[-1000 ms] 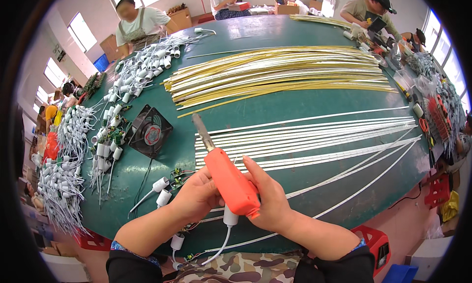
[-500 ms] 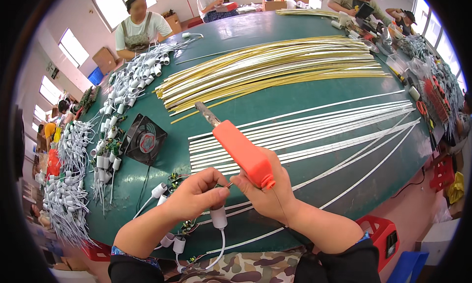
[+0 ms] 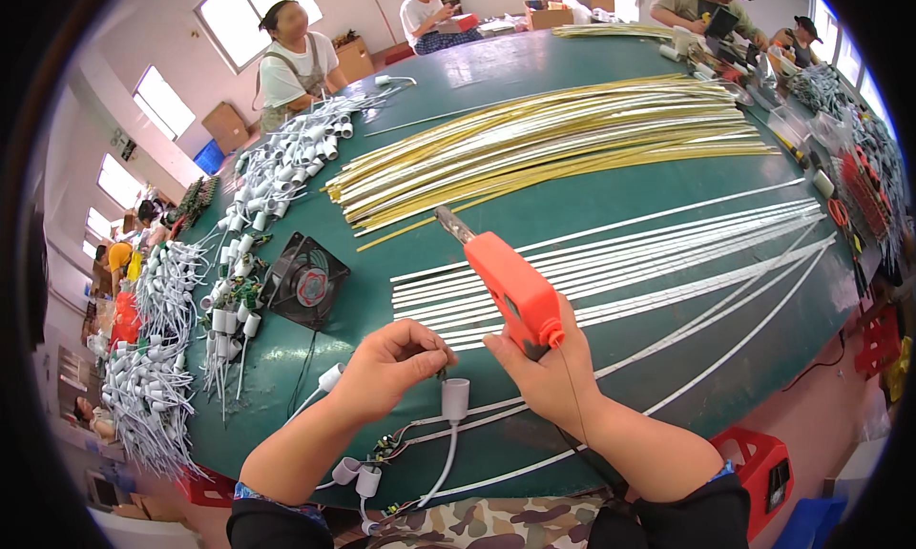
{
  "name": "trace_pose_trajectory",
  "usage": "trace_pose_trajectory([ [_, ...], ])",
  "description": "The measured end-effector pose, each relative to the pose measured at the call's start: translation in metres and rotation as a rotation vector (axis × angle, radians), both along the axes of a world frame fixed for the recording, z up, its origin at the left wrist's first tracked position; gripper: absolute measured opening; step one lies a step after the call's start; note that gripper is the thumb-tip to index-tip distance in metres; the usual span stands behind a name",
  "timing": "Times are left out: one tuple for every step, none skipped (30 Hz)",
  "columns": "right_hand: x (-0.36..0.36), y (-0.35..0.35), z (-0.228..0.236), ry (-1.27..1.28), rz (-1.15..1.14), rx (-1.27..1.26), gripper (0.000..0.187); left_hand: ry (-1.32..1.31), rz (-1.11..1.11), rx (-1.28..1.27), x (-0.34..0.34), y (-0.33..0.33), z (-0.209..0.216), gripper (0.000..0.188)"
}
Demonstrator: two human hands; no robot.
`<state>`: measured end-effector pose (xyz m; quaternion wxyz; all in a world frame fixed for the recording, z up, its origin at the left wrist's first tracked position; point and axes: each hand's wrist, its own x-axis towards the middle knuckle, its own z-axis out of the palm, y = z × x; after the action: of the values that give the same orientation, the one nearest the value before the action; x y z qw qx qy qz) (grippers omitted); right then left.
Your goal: The person solders wires from lighting components to LED strips using a soldering iron.
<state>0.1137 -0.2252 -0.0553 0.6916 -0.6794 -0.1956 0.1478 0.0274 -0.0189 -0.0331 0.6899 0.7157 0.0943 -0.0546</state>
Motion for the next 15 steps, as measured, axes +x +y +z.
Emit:
trace_pose_trajectory([
  [-0.001, -0.001, 0.0, 0.0, 0.01, 0.007, 0.047, -0.058, 0.024, -0.092, 0.0, 0.001, -0.002, 0.005],
  [-0.001, -0.001, 0.0, -0.005, 0.025, -0.011, 0.047, -0.082, 0.055, -0.137, -0.001, 0.002, -0.004, 0.006],
  [-0.002, -0.001, 0.0, -0.009, 0.041, -0.029, 0.047, -0.082, 0.066, -0.129, -0.002, 0.003, -0.002, 0.006],
  [-0.003, -0.001, 0.002, -0.009, 0.026, -0.028, 0.045, -0.021, 0.117, -0.291, -0.002, 0.002, 0.002, 0.007],
  [-0.003, -0.002, 0.003, -0.009, 0.031, -0.021, 0.045, 0.04, 0.169, -0.454, -0.003, 0.003, 0.005, 0.007],
  [-0.004, -0.003, 0.004, 0.008, 0.028, -0.011, 0.045, 0.022, 0.193, -0.465, -0.005, 0.006, 0.006, 0.008],
  [-0.004, -0.004, 0.005, 0.026, 0.024, -0.002, 0.044, -0.016, 0.224, -0.438, -0.006, 0.012, 0.008, 0.007],
  [-0.003, -0.004, 0.004, 0.028, 0.028, 0.007, 0.042, -0.03, 0.265, -0.403, -0.008, 0.02, 0.014, 0.007],
  [-0.002, -0.004, 0.004, 0.034, 0.035, 0.01, 0.042, -0.044, 0.307, -0.368, -0.01, 0.031, 0.024, 0.007],
  [-0.001, -0.005, 0.004, 0.007, 0.034, 0.035, 0.04, -0.111, 0.303, -0.283, -0.013, 0.045, 0.036, 0.006],
  [0.0, -0.005, 0.005, -0.015, 0.039, 0.06, 0.038, -0.174, 0.306, -0.197, -0.019, 0.06, 0.053, 0.006],
  [-0.001, -0.006, 0.006, -0.024, 0.034, 0.069, 0.029, -0.158, 0.289, 0.003, -0.029, 0.071, 0.08, 0.004],
  [0.0, -0.007, 0.006, -0.01, 0.035, 0.058, 0.029, -0.137, 0.261, 0.195, -0.036, 0.08, 0.105, 0.004],
  [0.0, -0.006, 0.008, 0.003, 0.02, 0.094, 0.023, -0.102, 0.248, 0.3, -0.049, 0.087, 0.129, 0.006],
  [-0.001, -0.005, 0.01, 0.014, 0.013, 0.137, 0.018, -0.067, 0.24, 0.41, -0.061, 0.089, 0.147, 0.008],
])
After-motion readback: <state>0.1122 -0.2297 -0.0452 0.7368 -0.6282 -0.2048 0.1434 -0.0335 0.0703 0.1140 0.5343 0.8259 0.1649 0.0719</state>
